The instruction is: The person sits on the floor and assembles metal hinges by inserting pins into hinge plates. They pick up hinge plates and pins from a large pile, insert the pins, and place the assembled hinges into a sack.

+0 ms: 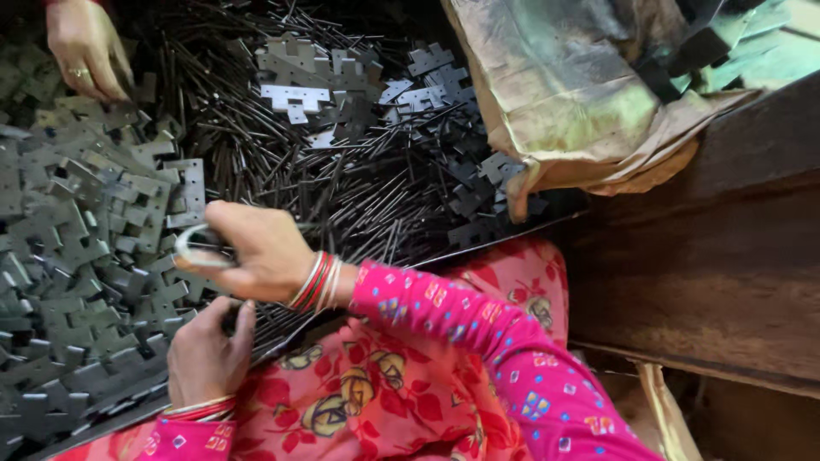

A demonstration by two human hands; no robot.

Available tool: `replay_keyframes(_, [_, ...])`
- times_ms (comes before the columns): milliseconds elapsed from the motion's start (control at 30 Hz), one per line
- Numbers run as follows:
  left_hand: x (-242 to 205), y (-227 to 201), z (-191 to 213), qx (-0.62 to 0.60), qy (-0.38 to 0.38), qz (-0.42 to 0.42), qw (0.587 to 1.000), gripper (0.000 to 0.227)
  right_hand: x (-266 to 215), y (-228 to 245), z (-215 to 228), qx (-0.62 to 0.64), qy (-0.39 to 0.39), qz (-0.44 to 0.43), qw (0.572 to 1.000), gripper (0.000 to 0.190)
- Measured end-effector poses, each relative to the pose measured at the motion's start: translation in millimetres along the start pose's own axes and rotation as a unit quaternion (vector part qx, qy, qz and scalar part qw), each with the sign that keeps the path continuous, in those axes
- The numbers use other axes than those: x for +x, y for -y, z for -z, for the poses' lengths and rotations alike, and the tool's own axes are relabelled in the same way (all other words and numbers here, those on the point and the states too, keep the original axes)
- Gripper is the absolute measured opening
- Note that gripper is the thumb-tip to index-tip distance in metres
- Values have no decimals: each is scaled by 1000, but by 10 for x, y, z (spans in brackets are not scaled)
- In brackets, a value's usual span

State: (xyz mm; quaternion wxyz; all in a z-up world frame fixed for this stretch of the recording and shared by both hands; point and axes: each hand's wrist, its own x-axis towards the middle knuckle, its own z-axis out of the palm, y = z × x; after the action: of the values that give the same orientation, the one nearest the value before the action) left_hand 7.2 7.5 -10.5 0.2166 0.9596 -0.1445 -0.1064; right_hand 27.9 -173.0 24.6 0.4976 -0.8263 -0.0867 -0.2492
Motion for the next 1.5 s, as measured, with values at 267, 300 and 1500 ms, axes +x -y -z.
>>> replay_keyframes(267, [39,98,-71,-44,-40,-56,997,30,381,235,63,-91,74,116,986,35])
replay_keyframes(300, [35,97,-61,-34,-23,-40,998,31,403,36,120,-103,81,161,978,37])
replay_keyframes(1500, [200,730,-564,31,-16,-17,999,25,118,-523,702,-149,108,199,963,38])
